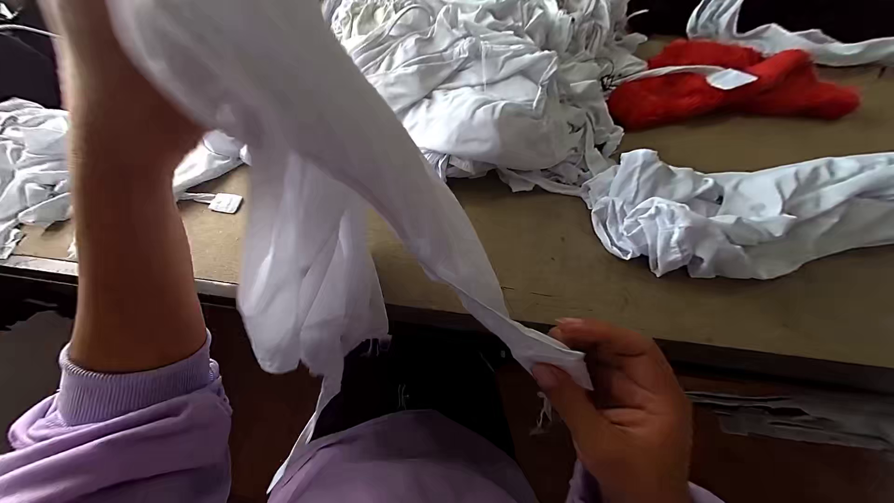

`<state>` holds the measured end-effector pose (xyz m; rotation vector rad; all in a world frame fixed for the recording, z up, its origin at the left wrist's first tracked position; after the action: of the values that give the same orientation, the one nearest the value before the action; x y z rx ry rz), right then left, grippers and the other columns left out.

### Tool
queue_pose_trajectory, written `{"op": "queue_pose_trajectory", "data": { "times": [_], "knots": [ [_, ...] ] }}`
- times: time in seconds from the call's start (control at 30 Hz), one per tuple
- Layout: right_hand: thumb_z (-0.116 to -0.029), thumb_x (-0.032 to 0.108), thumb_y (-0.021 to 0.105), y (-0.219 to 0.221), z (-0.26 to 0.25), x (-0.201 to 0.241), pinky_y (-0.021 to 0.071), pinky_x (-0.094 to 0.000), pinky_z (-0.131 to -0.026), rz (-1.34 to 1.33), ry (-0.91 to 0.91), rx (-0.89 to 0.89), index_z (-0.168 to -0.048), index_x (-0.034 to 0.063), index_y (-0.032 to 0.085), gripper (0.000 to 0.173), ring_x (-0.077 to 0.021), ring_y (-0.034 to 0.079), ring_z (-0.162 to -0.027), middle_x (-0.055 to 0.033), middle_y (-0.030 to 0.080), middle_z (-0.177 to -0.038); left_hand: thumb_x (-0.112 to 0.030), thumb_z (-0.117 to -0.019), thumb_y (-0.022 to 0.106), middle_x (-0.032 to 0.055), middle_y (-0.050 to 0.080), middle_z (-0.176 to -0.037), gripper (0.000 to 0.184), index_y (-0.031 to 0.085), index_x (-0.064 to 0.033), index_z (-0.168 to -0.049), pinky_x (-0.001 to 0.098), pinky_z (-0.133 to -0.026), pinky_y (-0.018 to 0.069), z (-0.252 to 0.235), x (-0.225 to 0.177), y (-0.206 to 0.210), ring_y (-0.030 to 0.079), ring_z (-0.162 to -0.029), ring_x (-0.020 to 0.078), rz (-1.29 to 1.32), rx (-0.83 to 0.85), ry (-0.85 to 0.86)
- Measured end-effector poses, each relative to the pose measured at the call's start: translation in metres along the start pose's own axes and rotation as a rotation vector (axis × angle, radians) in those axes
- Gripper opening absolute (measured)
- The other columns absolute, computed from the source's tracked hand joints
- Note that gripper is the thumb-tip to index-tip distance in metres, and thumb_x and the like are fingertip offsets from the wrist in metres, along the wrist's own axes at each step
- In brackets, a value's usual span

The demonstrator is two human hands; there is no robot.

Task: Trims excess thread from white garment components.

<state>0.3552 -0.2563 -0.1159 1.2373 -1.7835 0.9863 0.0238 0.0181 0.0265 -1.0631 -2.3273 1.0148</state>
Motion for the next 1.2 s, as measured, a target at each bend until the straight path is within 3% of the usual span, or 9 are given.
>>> {"op": "queue_pose_trajectory", "data": {
  "times": [0.07, 0.17, 0.3, 0.37, 0.43, 0.63, 0.73, 1.03, 1.2],
  "knots": [
    [-0.0929, 0.026, 0.074, -0.001, 0.008, -0.01, 0.058, -0.0152, -0.08, -0.01, 0.067, -0.061, -0.126, 0.0304, 0.061, 0.036, 0.0015, 0.066, -0.093, 0.0149, 0.067, -0.107, -0.015, -0.0868, 0.076, 0.0385, 0.049, -0.137, 0.076, 0.042, -0.0101, -0.155, 0.0788, -0.087, 0.0425, 0.005, -0.05, 0.022, 0.056, -0.113, 0.0594, 0.015, 0.322, -0.49],
    [-0.0902, 0.016, 0.076, 0.001, 0.023, -0.025, 0.0599, -0.0209, -0.084, -0.244, 0.225, -0.06, -0.13, 0.0261, 0.061, 0.043, -0.0045, 0.069, -0.096, 0.007, 0.07, -0.108, -0.007, -0.0862, 0.077, 0.0426, 0.036, -0.147, 0.09, 0.03, -0.0152, -0.163, 0.0862, -0.081, 0.0404, 0.039, -0.067, 0.054, 0.053, -0.109, 0.0689, 0.055, 0.401, -0.721],
    [-0.092, 0.017, 0.074, -0.001, 0.035, -0.03, 0.0597, -0.0239, -0.088, -0.342, 0.329, -0.064, -0.13, 0.0228, 0.063, 0.04, -0.0072, 0.07, -0.1, 0.0031, 0.071, -0.111, -0.013, -0.098, 0.062, 0.0331, 0.059, -0.121, 0.044, 0.055, 0.0036, -0.138, 0.0619, -0.079, 0.0519, 0.07, -0.127, 0.051, 0.063, -0.097, 0.0462, 0.154, 0.157, -0.555],
    [-0.094, 0.019, 0.071, -0.001, 0.035, -0.03, 0.0588, -0.023, -0.089, -0.324, 0.323, -0.057, -0.13, 0.0226, 0.065, 0.037, -0.006, 0.068, -0.103, 0.0045, 0.07, -0.114, -0.013, -0.0966, 0.06, 0.0139, 0.066, -0.095, 0.026, 0.067, 0.0014, -0.116, 0.0336, -0.07, 0.0521, 0.08, -0.169, 0.053, 0.061, -0.08, 0.0182, 0.413, 0.045, -0.369],
    [-0.0948, 0.017, 0.069, 0.001, 0.035, -0.031, 0.0586, -0.0225, -0.088, -0.375, 0.317, -0.055, -0.126, 0.0227, 0.067, 0.032, -0.0046, 0.068, -0.101, 0.0055, 0.07, -0.112, -0.013, -0.0928, 0.064, 0.0034, 0.066, -0.088, 0.02, 0.071, -0.0016, -0.107, 0.0224, -0.07, 0.0525, 0.085, -0.206, 0.063, 0.06, -0.079, 0.0061, 0.739, 0.076, -0.268],
    [-0.0961, 0.017, 0.066, 0.017, 0.036, -0.026, 0.0571, -0.0202, -0.088, -0.525, 0.249, 0.004, -0.113, 0.021, 0.071, 0.018, -0.0036, 0.067, -0.1, 0.0066, 0.069, -0.106, -0.014, -0.0869, 0.077, 0.0039, 0.066, -0.087, 0.031, 0.073, 0.0005, -0.114, 0.0267, -0.074, 0.0521, 0.077, -0.254, 0.095, 0.061, -0.08, 0.0109, 1.043, 0.334, -0.072],
    [-0.0936, 0.025, 0.068, 0.018, 0.034, -0.024, 0.0539, -0.0193, -0.093, -0.434, 0.205, 0.023, -0.116, 0.0241, 0.069, 0.023, -0.0032, 0.062, -0.109, 0.0097, 0.065, -0.114, -0.001, -0.0811, 0.073, 0.0028, 0.064, -0.076, 0.008, 0.075, -0.0026, -0.088, 0.0276, -0.066, 0.0498, 0.074, -0.265, 0.1, 0.061, -0.074, 0.0119, 1.089, 0.298, -0.018],
    [-0.1012, 0.023, 0.064, 0.021, 0.026, -0.017, 0.0563, -0.0177, -0.092, -0.038, 0.094, 0.085, -0.109, 0.0254, 0.074, 0.013, -0.0033, 0.064, -0.113, 0.0111, 0.066, -0.126, 0.002, -0.0866, 0.072, 0.0062, 0.063, -0.077, 0.005, 0.073, 0.0054, -0.089, 0.0174, -0.065, 0.0482, 0.077, -0.253, 0.099, 0.058, -0.074, 0.0059, 1.284, 0.131, -0.198],
    [-0.1025, 0.023, 0.062, 0.02, 0.02, -0.016, 0.0566, -0.0201, -0.093, -0.035, 0.129, 0.07, -0.126, 0.0246, 0.072, 0.026, -0.0049, 0.066, -0.112, 0.0094, 0.069, -0.125, -0.034, -0.102, 0.058, 0.0019, 0.062, -0.095, 0.044, 0.058, 0.0023, -0.127, 0.0258, -0.078, 0.0517, 0.08, -0.241, 0.081, 0.058, -0.087, 0.0075, 0.981, 0.34, -0.243]
  ]
}}
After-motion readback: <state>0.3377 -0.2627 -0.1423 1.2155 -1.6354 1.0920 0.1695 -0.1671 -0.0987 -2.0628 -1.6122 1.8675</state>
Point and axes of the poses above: each hand's wrist, its own z-axis away from the middle knuckle, its own y-axis out of the palm, x = y × z, the point moved 4 cm from there along -z, towards the middle knuckle
